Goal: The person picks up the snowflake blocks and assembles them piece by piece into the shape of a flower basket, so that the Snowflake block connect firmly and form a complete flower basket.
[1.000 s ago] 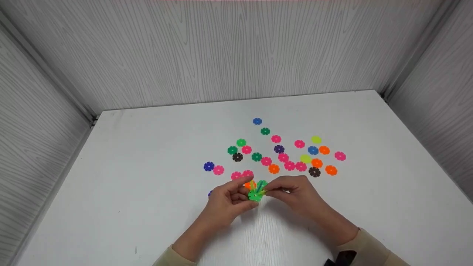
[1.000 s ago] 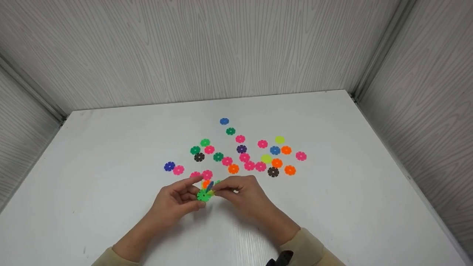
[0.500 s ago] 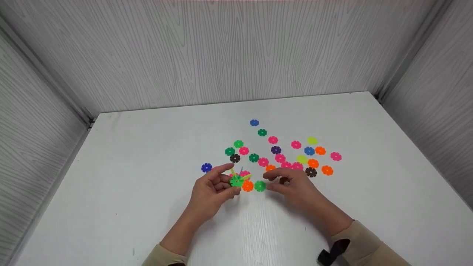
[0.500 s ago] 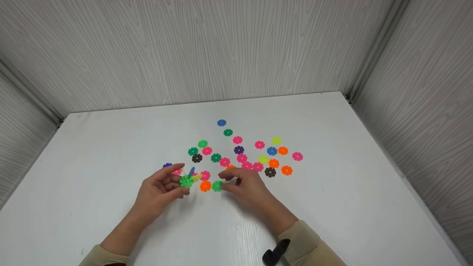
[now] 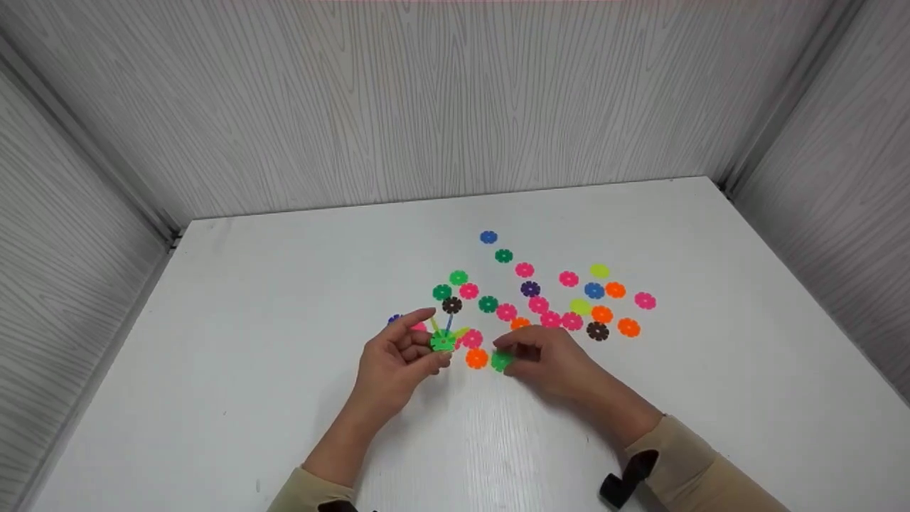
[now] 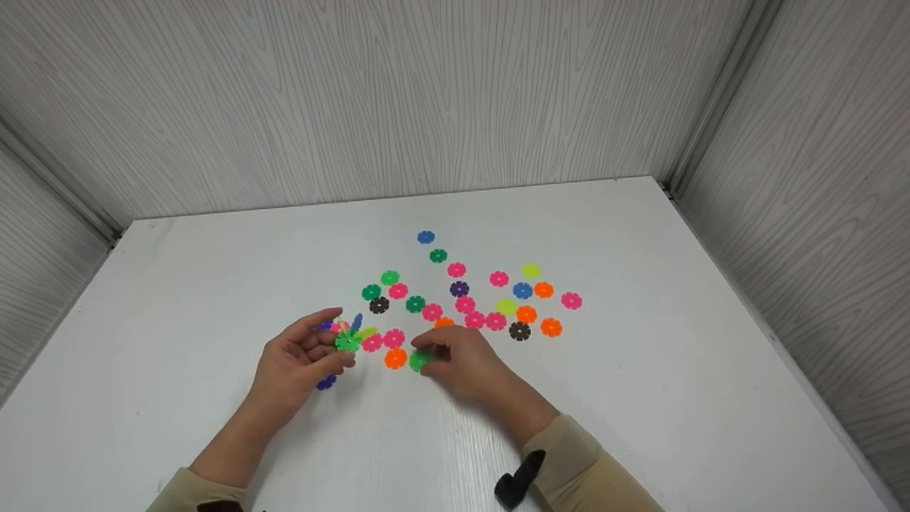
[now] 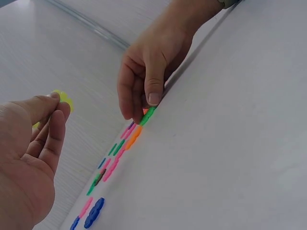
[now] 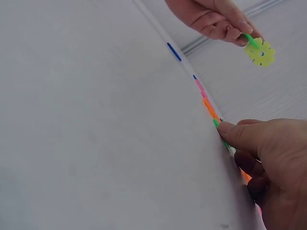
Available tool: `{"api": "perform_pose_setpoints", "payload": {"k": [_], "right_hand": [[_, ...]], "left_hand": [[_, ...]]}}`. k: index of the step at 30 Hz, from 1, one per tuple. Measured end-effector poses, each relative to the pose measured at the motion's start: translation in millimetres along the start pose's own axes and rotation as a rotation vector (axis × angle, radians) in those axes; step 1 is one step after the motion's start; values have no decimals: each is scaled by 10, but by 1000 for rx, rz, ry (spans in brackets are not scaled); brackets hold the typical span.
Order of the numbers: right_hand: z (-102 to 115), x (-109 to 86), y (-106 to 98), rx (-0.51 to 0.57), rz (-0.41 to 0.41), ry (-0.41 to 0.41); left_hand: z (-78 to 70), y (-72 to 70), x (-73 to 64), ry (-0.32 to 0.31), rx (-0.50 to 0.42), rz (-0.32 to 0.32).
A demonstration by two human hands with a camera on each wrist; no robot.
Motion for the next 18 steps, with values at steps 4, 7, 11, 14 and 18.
{"api": "perform_pose_setpoints", "payload": {"k": [4,7,11,14,18], "right_hand": [[4,-23,-23,3,-4,-21],[13,-50,-48,5,-6,-36],[64,-98,-89,36,-12,-66],[170,-127,-128,94,-31,-122],[389,-166,-153,163,-53,-227]], "left_hand": [[4,15,-5,7,2,11],[14,33,-12,7,3,18],[20,74,-33,2,9,21],[26,137,-50,-5,7,37],[36,247,-76,-14,-5,76]]}}
Point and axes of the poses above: each hand's wrist, its own x-axis towards the middle knuckle, its own y-axis out of the palm, z = x × y, the point moved 10 cm from there along x, towards the middle knuckle, and after that the axes turned 2 degrees about -y, right-handed, at the moved point
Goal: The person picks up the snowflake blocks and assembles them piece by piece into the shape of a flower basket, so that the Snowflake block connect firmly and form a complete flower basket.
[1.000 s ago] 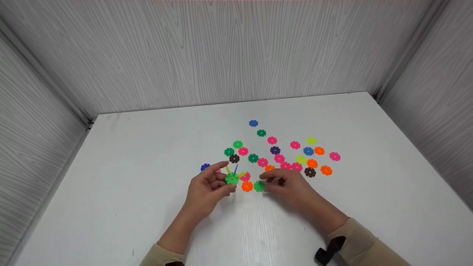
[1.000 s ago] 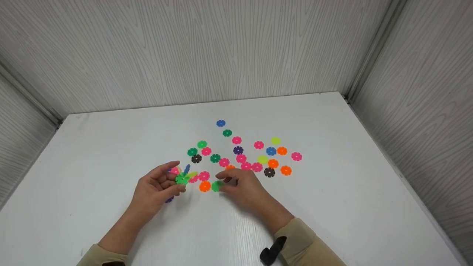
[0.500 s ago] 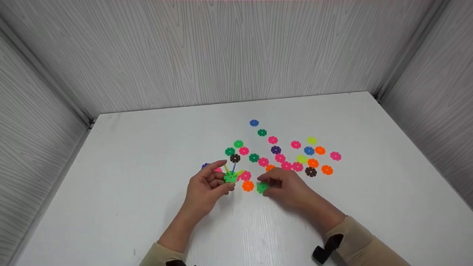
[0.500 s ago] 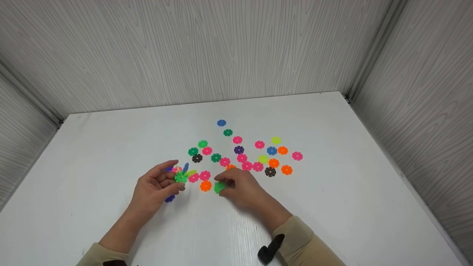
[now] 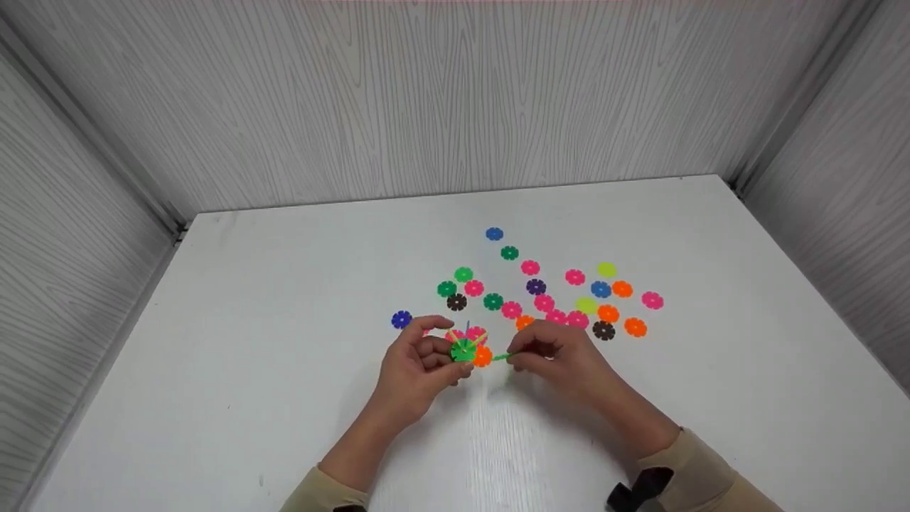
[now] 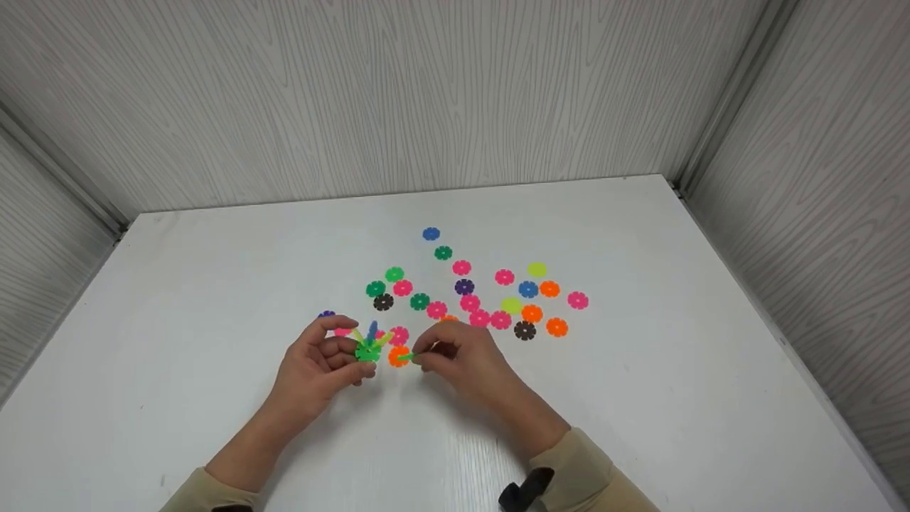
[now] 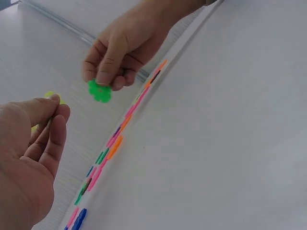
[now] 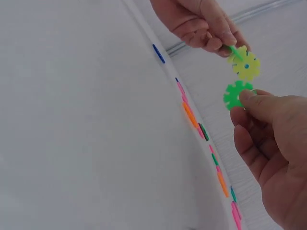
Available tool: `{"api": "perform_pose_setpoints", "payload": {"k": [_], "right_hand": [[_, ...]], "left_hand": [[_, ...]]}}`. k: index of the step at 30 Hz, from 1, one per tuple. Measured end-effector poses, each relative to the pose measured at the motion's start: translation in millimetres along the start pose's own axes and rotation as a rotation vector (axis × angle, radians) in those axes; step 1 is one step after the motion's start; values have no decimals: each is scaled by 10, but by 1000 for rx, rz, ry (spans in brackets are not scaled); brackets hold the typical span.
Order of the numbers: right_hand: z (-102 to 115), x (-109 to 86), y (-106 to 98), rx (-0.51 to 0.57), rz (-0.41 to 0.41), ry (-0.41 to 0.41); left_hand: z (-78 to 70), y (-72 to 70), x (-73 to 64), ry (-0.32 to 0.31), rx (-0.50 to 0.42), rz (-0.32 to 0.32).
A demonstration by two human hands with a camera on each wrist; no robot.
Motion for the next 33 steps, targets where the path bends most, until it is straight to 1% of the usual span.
{"api": "perform_pose_setpoints", "payload": {"k": [3,5,7,12,16,20,22,27,30,33], "right_hand": [[164,-2,30,-15,-8,-93],[239,-6,45,-43,-18,-148],[290,-13,51,-67,-30,-186],[320,-34,36,-94,-54,-213],[330,-46,19,-116,-68,-239],[338,-57,12,-120,-81,-265],[365,-66,23,-120,-80,-298],[466,-93,77,-144,-69,-411],[502,-102,94,-154,-68,-438],[518,-112,111,-169,-66,-446]], "left_hand": [[10,65,-14,-9,-5,21],[18,95,-21,-18,-5,32],[25,123,-24,-27,-5,44],[31,174,-26,-27,14,76],[33,185,-22,-23,27,93],[52,186,-19,-41,41,104],[72,184,-20,-61,58,106],[111,179,-35,-115,81,104],[96,182,-50,-115,78,103],[79,193,-67,-106,73,107]]}}
Point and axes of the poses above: each hand's wrist, its own x-axis towards the middle knuckle, its own y-axis out of the palm, z = x × y, the point moved 10 cm from there along x, towards the middle knuckle, and after that the axes turned 2 degrees about -y, right-handed, at the moved point
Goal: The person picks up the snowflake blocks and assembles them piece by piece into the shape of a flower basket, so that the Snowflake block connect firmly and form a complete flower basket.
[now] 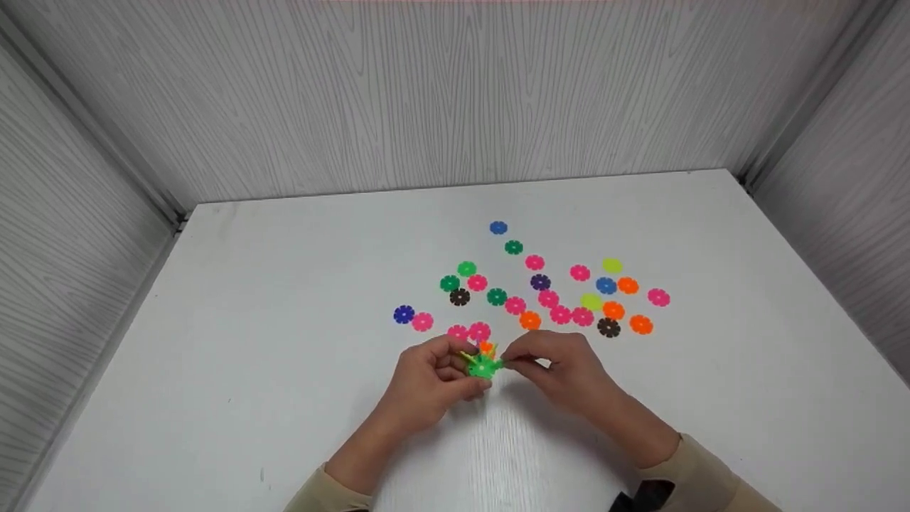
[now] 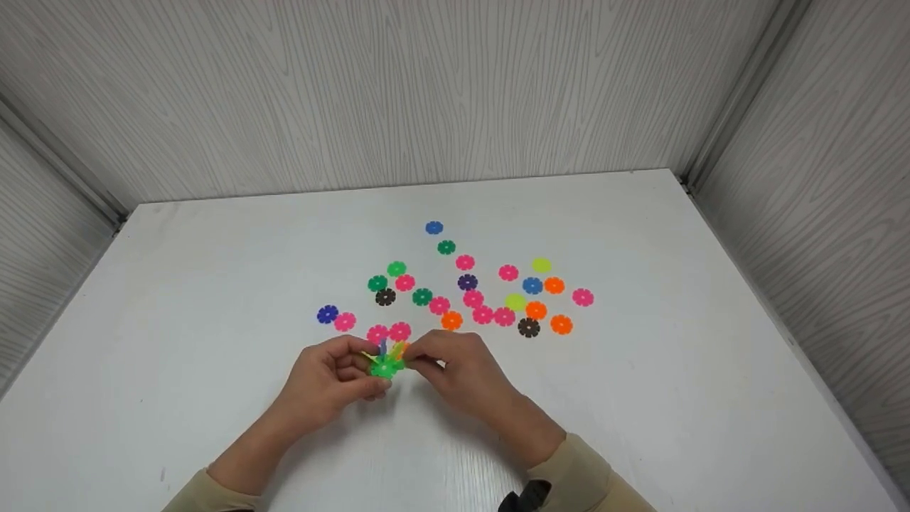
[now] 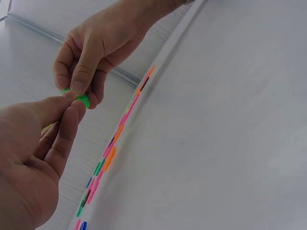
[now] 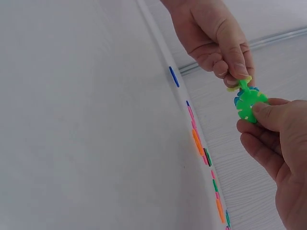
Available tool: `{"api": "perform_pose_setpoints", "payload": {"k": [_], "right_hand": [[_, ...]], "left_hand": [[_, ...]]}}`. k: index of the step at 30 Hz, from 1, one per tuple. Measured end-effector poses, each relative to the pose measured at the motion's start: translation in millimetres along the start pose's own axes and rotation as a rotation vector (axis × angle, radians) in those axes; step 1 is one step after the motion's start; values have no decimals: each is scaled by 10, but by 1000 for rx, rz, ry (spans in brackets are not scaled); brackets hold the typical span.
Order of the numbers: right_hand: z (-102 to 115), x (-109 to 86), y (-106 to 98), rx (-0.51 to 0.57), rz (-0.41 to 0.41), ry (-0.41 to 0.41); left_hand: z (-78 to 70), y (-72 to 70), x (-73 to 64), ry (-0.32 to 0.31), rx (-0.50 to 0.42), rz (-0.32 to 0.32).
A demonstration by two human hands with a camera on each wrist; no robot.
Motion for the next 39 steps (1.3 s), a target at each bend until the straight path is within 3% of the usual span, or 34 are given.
{"api": "perform_pose_setpoints", "payload": {"k": [5,11,16,22,27,36,39], "right_hand": [[7,-14,29,-31,8,-13],[-21,-2,-14,9,-5,-13],[-96,16,-73,0,-13,19],[-212,-1,-100,36,-6,92],[-337,-14,-93,93,-9,218],[-748,-97,87,117,48,581],[-825,-95,168,96,86,643]], "left_hand": [[6,10,-10,3,2,2],[12,19,-12,10,-20,-8],[-29,-25,-5,34,-25,-12],[-137,-163,9,153,145,-73],[-176,-241,26,202,238,-122],[-179,-415,35,195,207,-204],[-178,-458,42,182,187,-223]]}}
Point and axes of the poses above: each hand's wrist, its own x-axis towards the middle knuckle, its own y-axis out of the palm, z = x × y, the point moved 10 cm from there along x, towards the middle knuckle, and after that the axes turned 2 degrees about -y, right-handed, at the moved point
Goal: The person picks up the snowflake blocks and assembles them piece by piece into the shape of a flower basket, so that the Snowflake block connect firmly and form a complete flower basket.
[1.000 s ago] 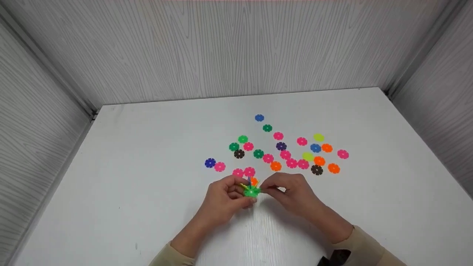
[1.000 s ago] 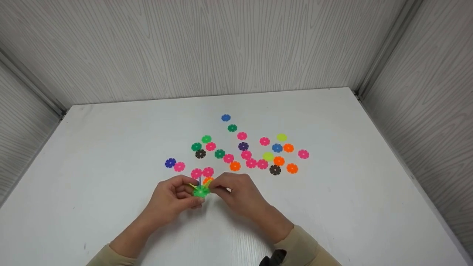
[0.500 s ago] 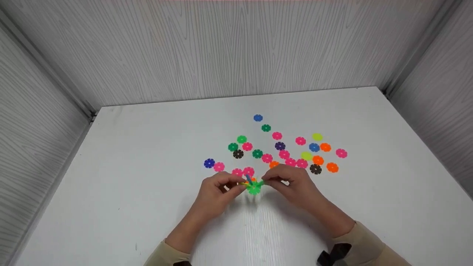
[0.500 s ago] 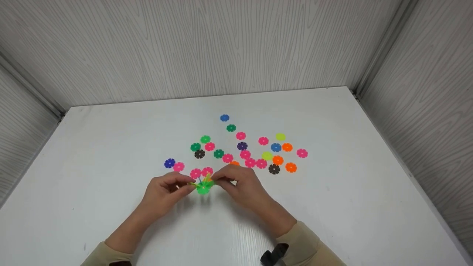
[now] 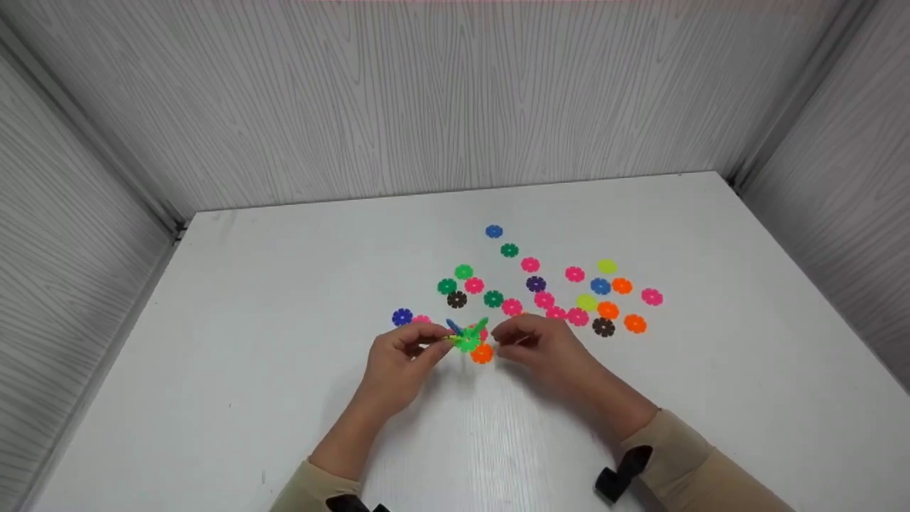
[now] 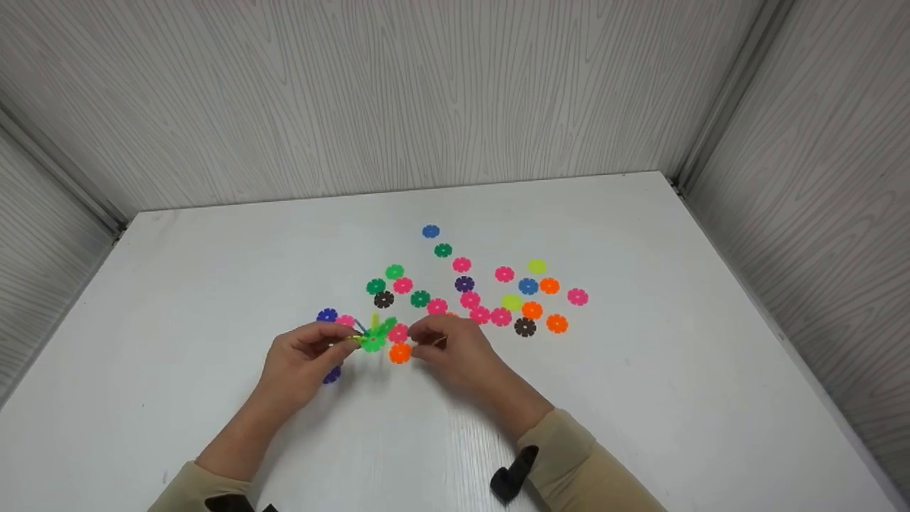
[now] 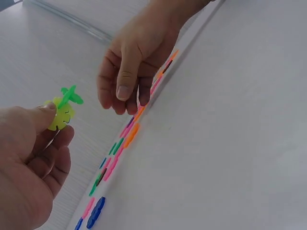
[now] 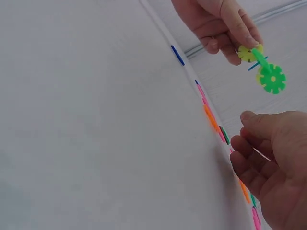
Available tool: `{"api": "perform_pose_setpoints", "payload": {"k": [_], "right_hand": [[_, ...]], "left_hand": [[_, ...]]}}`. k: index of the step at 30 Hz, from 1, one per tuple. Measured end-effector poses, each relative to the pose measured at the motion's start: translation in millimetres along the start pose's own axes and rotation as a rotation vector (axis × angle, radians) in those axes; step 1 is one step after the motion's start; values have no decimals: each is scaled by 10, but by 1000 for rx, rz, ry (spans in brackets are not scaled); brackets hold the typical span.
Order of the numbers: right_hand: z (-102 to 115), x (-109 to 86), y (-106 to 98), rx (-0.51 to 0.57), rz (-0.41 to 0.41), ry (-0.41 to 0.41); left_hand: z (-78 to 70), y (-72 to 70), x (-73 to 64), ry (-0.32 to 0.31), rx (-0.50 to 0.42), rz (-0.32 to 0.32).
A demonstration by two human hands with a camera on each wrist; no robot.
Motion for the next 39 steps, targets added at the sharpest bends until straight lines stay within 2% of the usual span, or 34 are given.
{"api": "perform_pose_setpoints", "payload": {"k": [5,13,16,19,25,29,32,39], "right_hand": [[6,82,128,-61,50,-1],[86,142,251,-178,118,-82],[63,133,265,-214,141,-65],[41,98,252,-207,148,-40],[79,-30,88,-96,73,-61],[163,-110,-63,-29,6,-115],[238,-157,-146,-19,-35,-168],[382,-237,-245,18,-108,-280]], "left_hand": [[8,-50,13,-22,-37,-28],[43,-132,20,-80,-31,-86],[45,-137,17,-86,-43,-90],[35,-128,15,-77,-51,-87],[32,-51,4,-55,-60,-64],[30,14,-7,-44,-50,-45],[31,60,-24,-44,-44,-36],[-15,176,-72,-16,-12,-2]]}}
Point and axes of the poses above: each hand's wrist, its own x-axis towards the middle knuckle, its own y-axis out of the palm, z = x × y, the point moved 10 cm from there along x, towards the middle knuckle, and after that the axes turned 2 degrees about -y, right-handed, at the moved point
